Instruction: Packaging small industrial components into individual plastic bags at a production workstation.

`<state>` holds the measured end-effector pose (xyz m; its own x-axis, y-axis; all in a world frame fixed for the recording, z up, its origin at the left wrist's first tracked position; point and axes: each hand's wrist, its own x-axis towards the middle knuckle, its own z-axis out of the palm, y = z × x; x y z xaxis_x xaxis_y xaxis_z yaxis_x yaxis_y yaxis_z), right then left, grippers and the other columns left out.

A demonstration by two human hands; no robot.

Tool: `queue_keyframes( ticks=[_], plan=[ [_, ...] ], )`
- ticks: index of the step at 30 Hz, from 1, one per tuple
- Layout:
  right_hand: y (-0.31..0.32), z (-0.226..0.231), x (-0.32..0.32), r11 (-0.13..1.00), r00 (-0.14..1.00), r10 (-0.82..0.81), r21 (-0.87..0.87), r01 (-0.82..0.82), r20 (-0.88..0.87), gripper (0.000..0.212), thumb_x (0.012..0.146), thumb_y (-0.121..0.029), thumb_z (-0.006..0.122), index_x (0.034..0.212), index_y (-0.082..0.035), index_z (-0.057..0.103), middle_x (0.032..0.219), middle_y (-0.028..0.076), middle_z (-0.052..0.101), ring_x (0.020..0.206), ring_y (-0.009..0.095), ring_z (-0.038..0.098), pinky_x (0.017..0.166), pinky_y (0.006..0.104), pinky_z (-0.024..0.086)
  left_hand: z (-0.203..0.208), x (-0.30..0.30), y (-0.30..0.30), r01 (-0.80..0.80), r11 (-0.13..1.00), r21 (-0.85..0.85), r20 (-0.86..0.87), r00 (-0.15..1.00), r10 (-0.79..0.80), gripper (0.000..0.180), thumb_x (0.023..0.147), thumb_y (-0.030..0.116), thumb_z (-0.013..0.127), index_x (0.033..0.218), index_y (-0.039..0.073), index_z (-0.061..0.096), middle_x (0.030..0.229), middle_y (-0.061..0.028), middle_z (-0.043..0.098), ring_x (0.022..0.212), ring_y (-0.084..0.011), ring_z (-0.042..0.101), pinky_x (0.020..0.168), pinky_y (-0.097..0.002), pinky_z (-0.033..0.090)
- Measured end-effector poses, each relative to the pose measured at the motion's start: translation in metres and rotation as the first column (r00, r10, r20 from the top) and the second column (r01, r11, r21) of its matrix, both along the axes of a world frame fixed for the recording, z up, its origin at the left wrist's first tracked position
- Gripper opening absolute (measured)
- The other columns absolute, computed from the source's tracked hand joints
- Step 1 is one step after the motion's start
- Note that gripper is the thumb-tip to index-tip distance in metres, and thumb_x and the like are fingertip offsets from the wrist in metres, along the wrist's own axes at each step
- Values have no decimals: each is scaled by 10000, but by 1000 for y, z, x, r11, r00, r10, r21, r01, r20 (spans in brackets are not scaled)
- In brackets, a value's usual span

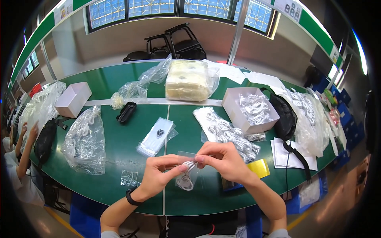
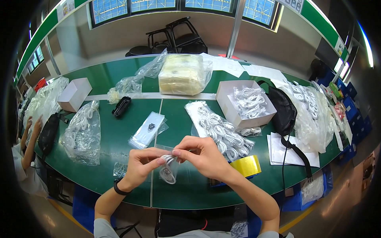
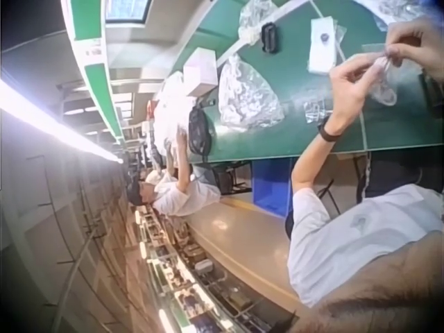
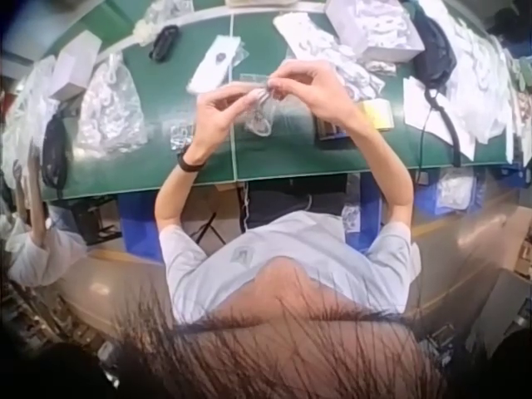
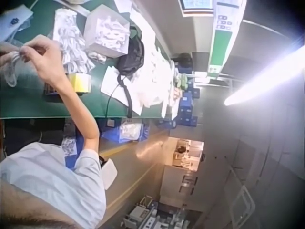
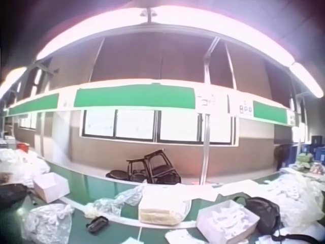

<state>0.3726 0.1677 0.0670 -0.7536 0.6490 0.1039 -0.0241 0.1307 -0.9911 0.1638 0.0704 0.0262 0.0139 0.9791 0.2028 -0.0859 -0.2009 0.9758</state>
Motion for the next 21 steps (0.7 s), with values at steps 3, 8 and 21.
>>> queue_keyframes(
  ticks=[3, 8, 21],
  plan=[
    [0, -2, -2, 997, 997, -71, 9, 71, 16, 148, 955, -80, 684, 982, 59, 723, 897, 69, 692, 829, 120, 671, 765, 257, 546, -3, 2, 2, -31, 999, -14, 12, 999, 31, 198, 925, -2, 679, 1104, -68, 736, 1071, -159, 744, 937, -165, 694, 834, -289, 562],
    [-9, -6, -15, 872, 947, -316, 378, 311, -51, 171, 875, -22, 732, 1038, 26, 714, 938, 100, 659, 867, 180, 672, 763, 291, 537, -9, 2, 0, -202, 979, 27, -89, 975, 203, 195, 924, 18, 697, 1096, -60, 747, 927, -114, 760, 831, -119, 690, 729, -249, 545],
    [-31, -5, -39, 236, 944, -327, 965, 115, -33, 217, 806, -55, 755, 998, 16, 684, 948, 98, 637, 827, 268, 635, 700, 361, 527, -19, 3, 5, -255, 803, 538, -456, 714, 532, 239, 783, -28, 747, 1020, -7, 721, 946, -158, 737, 794, -318, 721, 677, -331, 570]
  ],
)
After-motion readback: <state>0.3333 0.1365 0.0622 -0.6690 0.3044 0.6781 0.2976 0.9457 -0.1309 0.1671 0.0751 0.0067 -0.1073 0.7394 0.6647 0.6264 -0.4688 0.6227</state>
